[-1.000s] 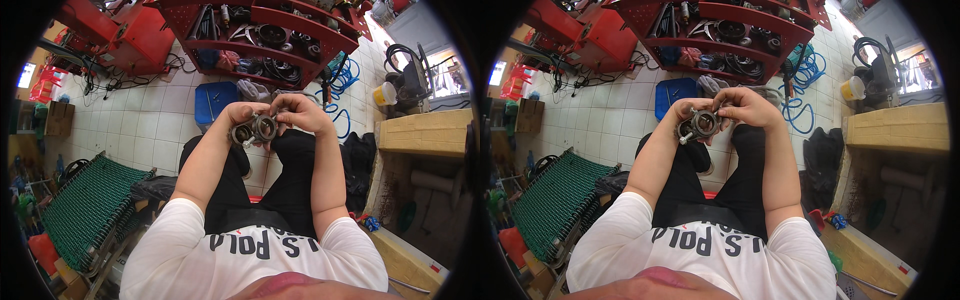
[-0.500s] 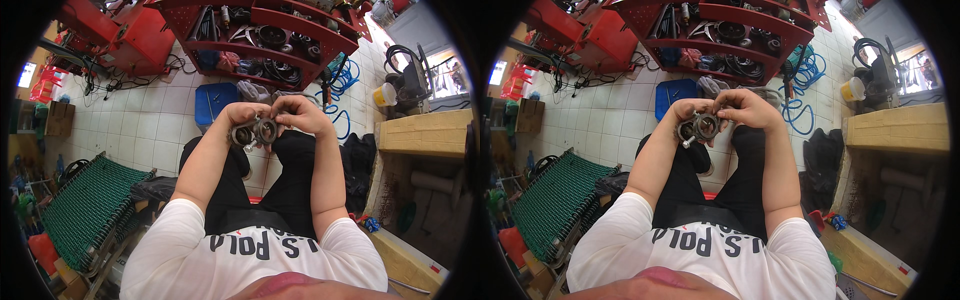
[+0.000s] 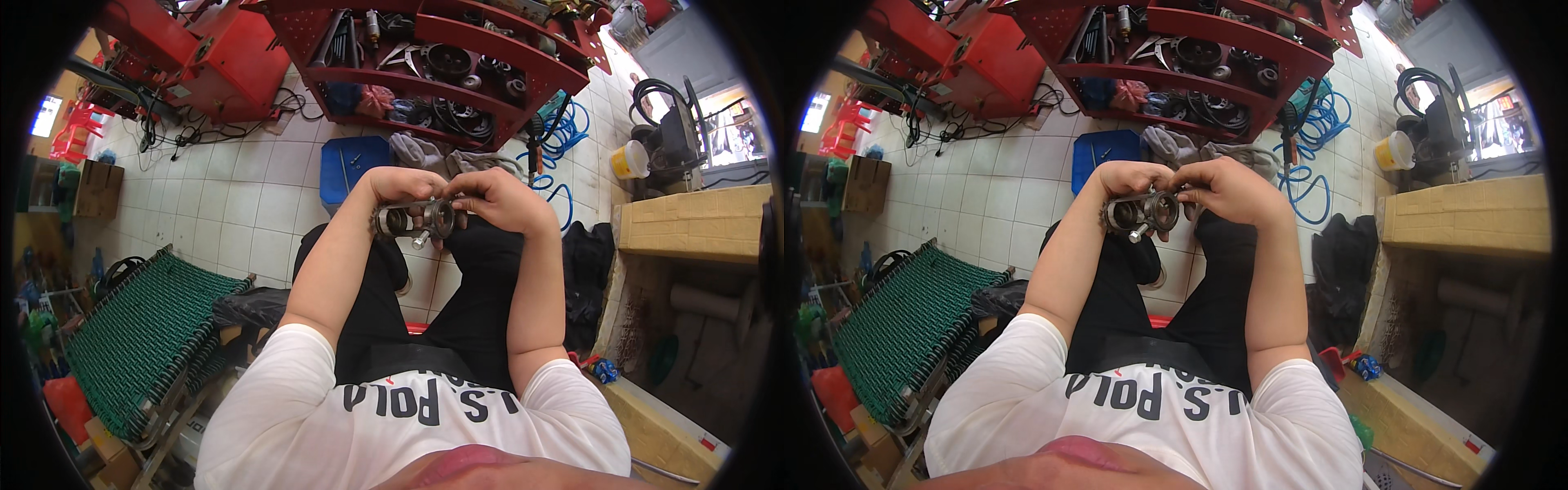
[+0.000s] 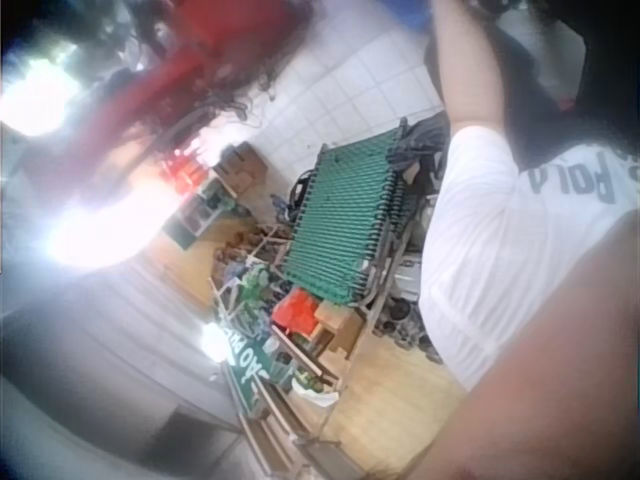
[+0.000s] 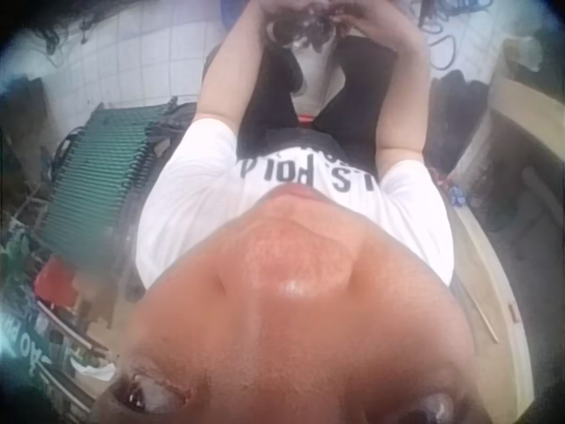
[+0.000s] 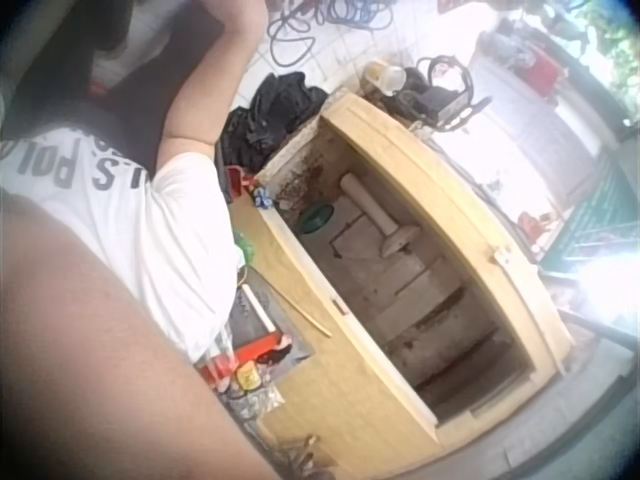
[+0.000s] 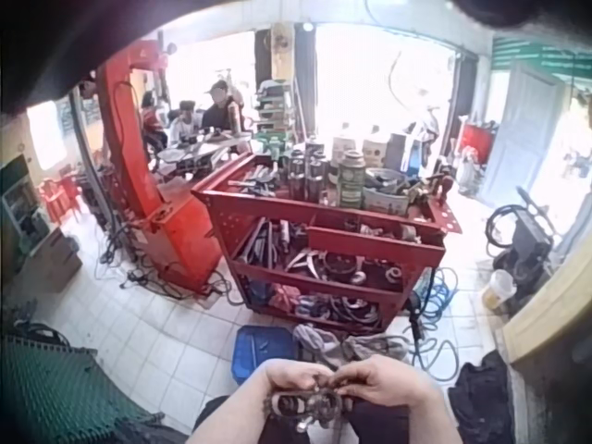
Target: The person holds a carburetor component by hand, turning it over to inspect the internal parts and using their fingers to check the movement of the throttle linkage.
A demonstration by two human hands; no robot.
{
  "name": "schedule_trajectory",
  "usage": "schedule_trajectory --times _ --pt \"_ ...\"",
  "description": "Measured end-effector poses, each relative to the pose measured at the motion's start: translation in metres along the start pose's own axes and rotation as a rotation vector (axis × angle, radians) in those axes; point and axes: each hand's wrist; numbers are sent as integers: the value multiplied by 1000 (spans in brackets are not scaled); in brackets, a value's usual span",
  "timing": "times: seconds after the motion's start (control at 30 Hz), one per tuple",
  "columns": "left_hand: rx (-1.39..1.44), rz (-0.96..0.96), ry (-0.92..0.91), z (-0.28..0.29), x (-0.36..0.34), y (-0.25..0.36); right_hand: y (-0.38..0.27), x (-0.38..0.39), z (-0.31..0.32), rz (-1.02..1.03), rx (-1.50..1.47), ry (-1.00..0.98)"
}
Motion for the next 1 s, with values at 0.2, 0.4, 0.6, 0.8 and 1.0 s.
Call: schedule_trajectory --times 0.2,0.4,0.6,0.8,1.0 --pt "-82 45 62 14 6 -9 -9 1 -4 -63 64 47" --pt "-41 75 97 8 14 0 -14 -4 -11 0 189 127" --pt "157 -52 143 5 19 -2 0 -9 -21 14 222 288" --pt "7 -354 304 -13 17 20 28 -17 -20 128 -62 706" --pt "214 -552 518 19 6 17 89 -26 -11 24 -1220 728"
Point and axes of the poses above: each hand's wrist, its own x-axis away from the middle knuckle, its own z-axis out of the back of the hand, y = z × x, and after that the axes turned 1 degree about -x, right-handed
